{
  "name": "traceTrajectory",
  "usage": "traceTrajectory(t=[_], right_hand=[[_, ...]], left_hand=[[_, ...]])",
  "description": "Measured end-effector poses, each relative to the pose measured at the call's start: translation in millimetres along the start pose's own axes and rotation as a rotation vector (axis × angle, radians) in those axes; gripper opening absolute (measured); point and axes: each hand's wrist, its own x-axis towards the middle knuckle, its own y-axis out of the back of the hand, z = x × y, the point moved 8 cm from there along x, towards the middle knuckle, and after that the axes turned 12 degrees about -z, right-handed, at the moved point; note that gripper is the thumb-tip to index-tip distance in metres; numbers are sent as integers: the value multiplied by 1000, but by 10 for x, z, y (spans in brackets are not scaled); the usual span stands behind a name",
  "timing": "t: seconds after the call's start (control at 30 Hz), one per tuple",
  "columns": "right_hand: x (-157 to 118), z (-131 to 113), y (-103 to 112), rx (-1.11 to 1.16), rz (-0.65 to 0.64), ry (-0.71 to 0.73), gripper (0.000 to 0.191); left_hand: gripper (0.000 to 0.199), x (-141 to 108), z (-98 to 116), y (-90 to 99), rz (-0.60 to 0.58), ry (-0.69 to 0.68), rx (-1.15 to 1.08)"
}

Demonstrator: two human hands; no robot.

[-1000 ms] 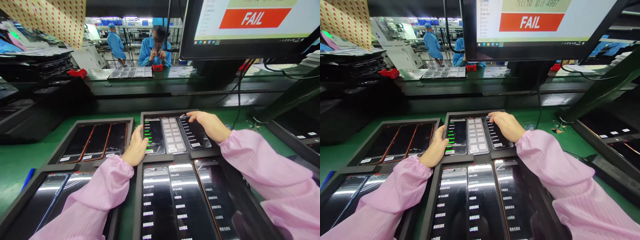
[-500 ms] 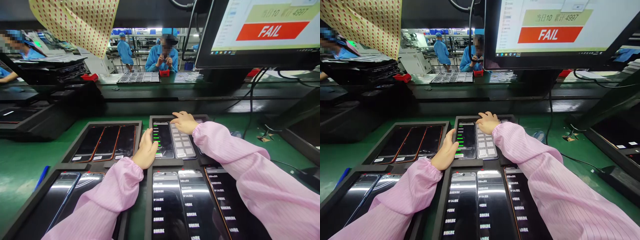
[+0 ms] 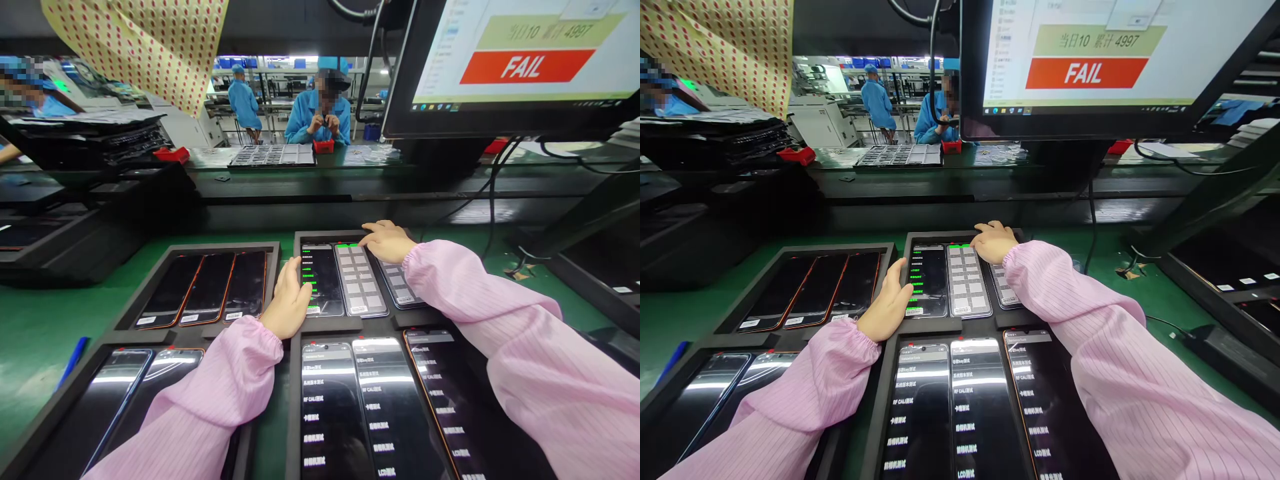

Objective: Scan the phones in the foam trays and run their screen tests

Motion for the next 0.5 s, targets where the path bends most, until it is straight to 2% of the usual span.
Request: traceTrajectory(t=[0.33, 0.5], right_hand=[[-163, -34, -16, -77, 34, 43, 40], [-154, -154, -51, -59, 22, 80, 41]], left_hand=[[57, 7, -10, -1, -2, -15, -14], [56, 0, 5, -5, -6, -14, -10]])
